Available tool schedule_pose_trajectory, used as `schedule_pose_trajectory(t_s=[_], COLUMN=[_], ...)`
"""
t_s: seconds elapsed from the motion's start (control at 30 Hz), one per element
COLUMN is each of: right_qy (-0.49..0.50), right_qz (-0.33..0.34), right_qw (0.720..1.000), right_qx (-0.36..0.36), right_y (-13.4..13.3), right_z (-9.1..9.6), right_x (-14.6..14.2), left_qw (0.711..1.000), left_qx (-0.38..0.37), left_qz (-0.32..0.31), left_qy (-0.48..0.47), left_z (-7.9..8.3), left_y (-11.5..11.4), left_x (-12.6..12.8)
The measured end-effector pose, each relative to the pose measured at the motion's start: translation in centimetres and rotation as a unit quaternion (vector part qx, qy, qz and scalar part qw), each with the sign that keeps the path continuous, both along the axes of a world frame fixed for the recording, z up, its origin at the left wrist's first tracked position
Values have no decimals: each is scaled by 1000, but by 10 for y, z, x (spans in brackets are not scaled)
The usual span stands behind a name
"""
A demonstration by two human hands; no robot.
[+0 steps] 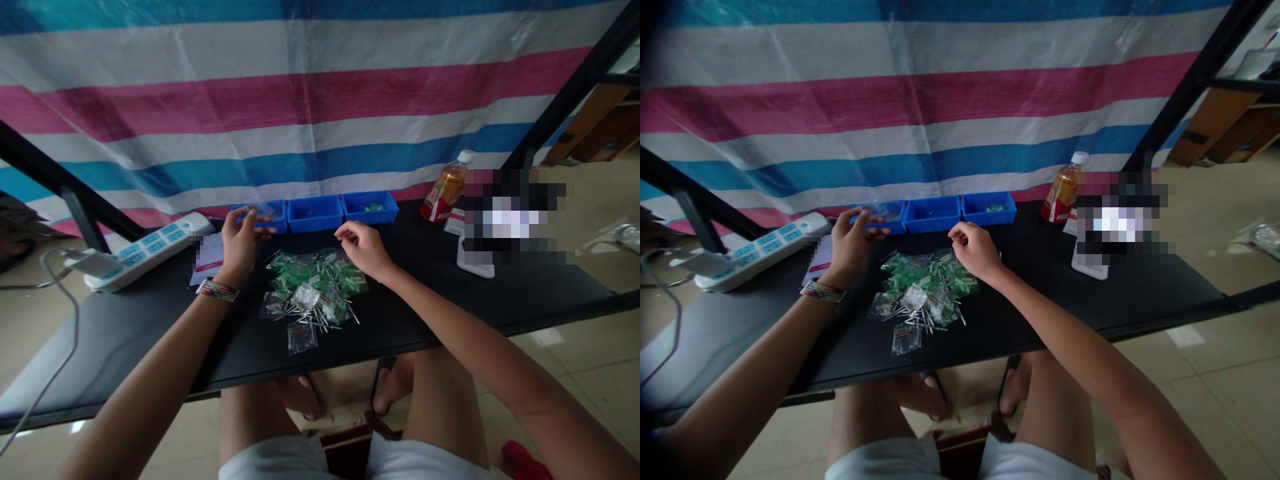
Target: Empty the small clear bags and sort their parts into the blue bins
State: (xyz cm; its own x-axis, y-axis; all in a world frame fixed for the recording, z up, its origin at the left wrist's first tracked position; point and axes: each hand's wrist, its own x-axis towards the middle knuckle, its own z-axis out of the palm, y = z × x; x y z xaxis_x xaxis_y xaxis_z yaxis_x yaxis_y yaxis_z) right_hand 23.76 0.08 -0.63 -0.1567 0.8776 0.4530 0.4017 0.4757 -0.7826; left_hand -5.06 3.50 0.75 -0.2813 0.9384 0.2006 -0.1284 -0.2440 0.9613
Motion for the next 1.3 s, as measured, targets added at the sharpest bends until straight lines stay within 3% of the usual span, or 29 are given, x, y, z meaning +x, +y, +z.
schedule_pose_trajectory(t_s=[0.13,0.27,0.37,0.5,0.67,0.77,0.93,1.1,1.3], right_qy=[-111,-162,-117,21,224,280,300,252,202], right_qz=[13,51,59,57,128,139,133,169,166], right_qw=[994,985,991,997,953,936,937,941,952], right_qx=[-18,-33,-30,-53,-159,-161,-122,-152,-162], right_y=[-2,-4,-2,2,3,-2,-8,-9,-7], right_z=[4,6,4,1,4,6,6,7,5], right_x=[6,8,7,4,0,-7,-17,-16,-15], left_qw=[995,995,997,990,941,916,923,941,943], left_qx=[-34,-7,12,37,56,65,72,71,55], left_qz=[-65,-78,-73,-100,-210,-258,-257,-248,-233], left_qy=[-68,-68,-19,98,259,301,276,220,231], left_z=[5,4,2,6,15,15,8,12,17], left_y=[-4,-10,-12,-20,-43,-54,-59,-60,-61], left_x=[-1,5,8,15,36,49,62,65,63])
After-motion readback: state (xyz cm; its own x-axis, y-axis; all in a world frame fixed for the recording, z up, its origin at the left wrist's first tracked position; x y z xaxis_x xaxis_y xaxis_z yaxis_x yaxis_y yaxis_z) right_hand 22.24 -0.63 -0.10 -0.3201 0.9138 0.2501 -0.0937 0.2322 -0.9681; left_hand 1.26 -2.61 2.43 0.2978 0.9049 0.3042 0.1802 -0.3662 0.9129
